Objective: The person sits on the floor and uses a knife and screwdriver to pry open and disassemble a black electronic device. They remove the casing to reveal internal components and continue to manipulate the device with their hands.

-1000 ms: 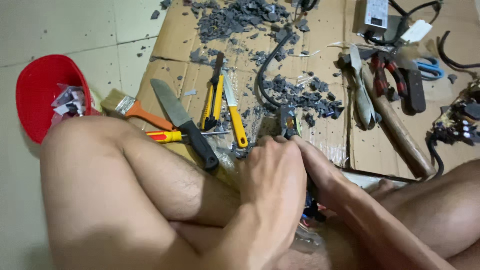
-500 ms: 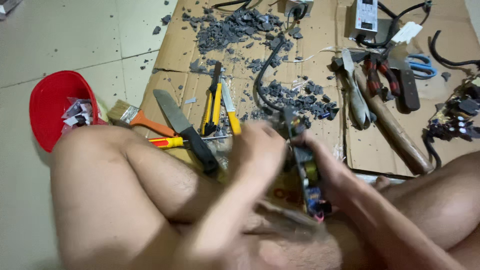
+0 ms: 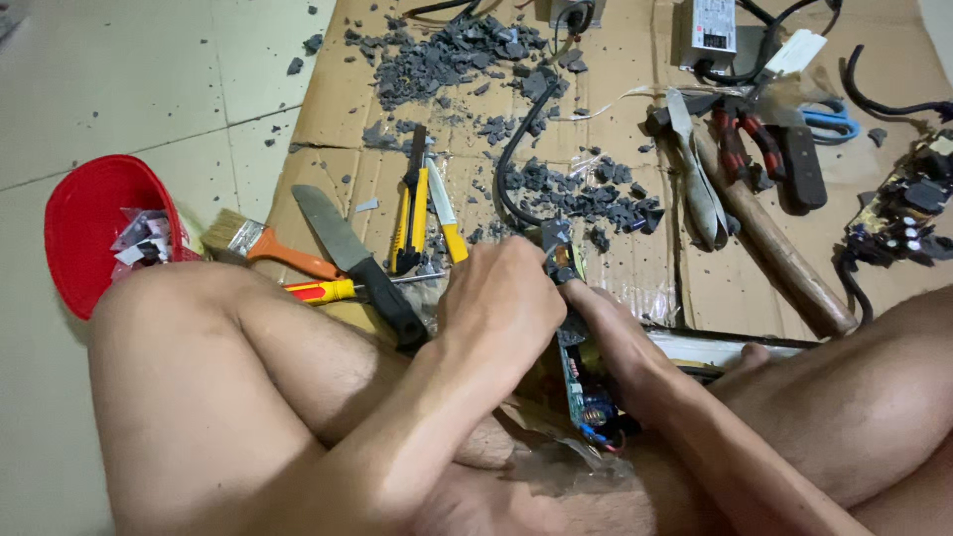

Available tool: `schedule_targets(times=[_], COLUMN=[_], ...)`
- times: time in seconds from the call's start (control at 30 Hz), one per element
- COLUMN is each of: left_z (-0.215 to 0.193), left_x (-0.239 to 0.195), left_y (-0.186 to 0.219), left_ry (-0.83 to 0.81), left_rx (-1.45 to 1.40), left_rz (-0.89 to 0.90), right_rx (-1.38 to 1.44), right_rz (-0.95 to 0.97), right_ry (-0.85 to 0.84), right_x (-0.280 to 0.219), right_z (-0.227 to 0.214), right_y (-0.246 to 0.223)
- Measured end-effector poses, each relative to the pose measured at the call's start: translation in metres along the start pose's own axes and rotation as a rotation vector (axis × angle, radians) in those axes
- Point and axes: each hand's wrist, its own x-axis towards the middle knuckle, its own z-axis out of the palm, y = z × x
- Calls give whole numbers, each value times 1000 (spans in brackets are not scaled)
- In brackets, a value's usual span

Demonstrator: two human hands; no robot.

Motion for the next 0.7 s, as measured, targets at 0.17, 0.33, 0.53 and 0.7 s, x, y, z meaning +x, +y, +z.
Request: schedule_targets(times=[0.17,0.33,0.53,0.7], left_z=[-6,-10,10,45], left_x=[3,17,13,22], left_y=[11,20,21,6], left_ry=[-83,-89,-156,101], left_rx=[70,63,216,649], left_rz=[-34,-71,-67,246], right_rx=[-37,-189,-287,-172], right_rz=[19,-55,-130,-54], right_ry=[11,4,-19,-21], right_x=[-23,-39,-39,-38], right_z=[2,-1,1,-3], right_y=[-14,-23,-21,-28])
